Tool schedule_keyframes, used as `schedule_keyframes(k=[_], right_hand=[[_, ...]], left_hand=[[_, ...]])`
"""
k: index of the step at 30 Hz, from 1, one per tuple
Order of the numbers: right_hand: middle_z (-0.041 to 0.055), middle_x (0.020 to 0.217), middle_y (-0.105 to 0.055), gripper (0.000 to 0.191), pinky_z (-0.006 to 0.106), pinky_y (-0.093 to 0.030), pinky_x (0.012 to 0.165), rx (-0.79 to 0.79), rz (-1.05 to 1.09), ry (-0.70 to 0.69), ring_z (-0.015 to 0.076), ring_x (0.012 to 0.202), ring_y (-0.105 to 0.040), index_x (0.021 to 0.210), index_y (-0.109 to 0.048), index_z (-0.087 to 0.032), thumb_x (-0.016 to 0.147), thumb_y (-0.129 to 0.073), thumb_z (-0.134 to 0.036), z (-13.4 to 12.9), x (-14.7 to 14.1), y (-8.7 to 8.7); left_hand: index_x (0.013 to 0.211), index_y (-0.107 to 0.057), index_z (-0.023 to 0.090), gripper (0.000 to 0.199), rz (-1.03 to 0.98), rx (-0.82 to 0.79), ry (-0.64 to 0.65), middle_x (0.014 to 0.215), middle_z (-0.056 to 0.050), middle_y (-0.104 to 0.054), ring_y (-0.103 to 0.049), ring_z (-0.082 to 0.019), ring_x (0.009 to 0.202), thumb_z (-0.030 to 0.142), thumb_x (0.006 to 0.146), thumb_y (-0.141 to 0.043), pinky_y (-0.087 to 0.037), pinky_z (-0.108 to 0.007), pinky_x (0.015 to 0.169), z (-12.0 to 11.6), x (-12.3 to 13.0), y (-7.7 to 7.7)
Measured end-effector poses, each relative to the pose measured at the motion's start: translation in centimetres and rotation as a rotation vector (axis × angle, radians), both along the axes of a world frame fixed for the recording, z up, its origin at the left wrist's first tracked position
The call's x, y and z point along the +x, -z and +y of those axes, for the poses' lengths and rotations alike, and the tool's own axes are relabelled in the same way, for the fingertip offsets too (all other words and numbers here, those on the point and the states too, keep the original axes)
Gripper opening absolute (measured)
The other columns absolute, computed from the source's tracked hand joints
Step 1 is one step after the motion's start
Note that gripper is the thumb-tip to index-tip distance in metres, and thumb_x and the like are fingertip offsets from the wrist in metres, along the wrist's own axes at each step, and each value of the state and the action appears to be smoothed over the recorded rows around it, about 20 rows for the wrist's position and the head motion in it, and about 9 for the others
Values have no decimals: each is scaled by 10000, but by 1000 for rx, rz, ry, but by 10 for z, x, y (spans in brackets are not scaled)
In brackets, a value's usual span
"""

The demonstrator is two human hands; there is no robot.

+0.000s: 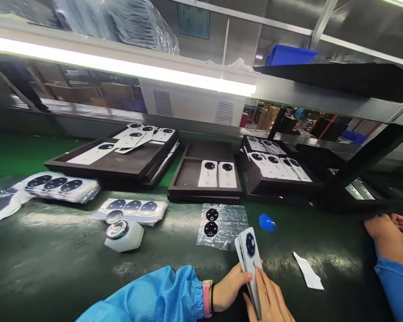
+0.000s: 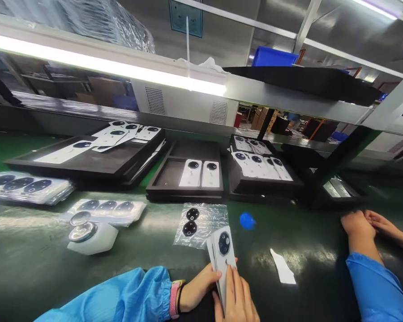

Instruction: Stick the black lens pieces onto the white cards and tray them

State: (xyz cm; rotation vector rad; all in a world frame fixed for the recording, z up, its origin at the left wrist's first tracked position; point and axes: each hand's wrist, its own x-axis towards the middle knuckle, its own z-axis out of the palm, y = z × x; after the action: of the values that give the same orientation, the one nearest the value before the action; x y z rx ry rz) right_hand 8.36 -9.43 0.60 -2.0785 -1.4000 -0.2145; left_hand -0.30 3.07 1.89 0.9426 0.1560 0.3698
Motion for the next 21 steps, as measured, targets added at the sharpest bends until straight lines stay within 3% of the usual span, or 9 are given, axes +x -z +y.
schedule_keyframes(k=[3,6,10,13,17,21], right_hand=[[44,1260,-619,496,457,-522,877,30,109,-128,362,1119,-590,1216,-634,-323,749,-657,-489,-4,5,-9],[46,1347,-551,456,473,-463,975,101,407,-23,340,1221,-512,1180,-644,-305,780,-602,-518,-2,17,-21],[111,1274,-607,669,382,-557,813,104,1068,88,308,1077,-621,1214,-583,-237,645,-720,-562,7,30,-37],[132,1041,-715,627,387,-561,756,63,1401,33,314,936,-675,1020,-658,-181,550,-783,-577,14,32,-49],[105,890,-742,497,387,-557,740,126,1503,0,306,874,-687,869,-676,-179,545,-812,-530,17,36,-58],[98,896,-741,564,389,-563,707,244,1541,72,318,851,-688,879,-684,-194,490,-812,-582,15,56,-54]], left_hand=[[1084,-643,99,545,-4,-66,-5,1093,-130,-668,-575,-312,1113,539,765,-604,-342,-476,1060,4,1,-3],[1069,-645,93,477,-9,-109,-10,1043,-138,-687,-617,-313,1053,444,746,-634,-395,-476,1010,6,3,-8],[1024,-664,91,477,8,-126,1,991,-145,-704,-658,-315,972,413,680,-739,-450,-461,945,7,1,-15],[969,-681,86,538,55,-99,-5,956,-145,-714,-671,-312,931,460,606,-816,-474,-450,914,7,0,-21],[948,-685,73,633,144,-20,-64,933,-153,-718,-677,-308,899,562,569,-814,-501,-435,876,7,2,-28],[976,-650,91,639,263,108,-248,934,-134,-712,-681,-280,835,633,642,-717,-532,-396,779,21,0,-36]])
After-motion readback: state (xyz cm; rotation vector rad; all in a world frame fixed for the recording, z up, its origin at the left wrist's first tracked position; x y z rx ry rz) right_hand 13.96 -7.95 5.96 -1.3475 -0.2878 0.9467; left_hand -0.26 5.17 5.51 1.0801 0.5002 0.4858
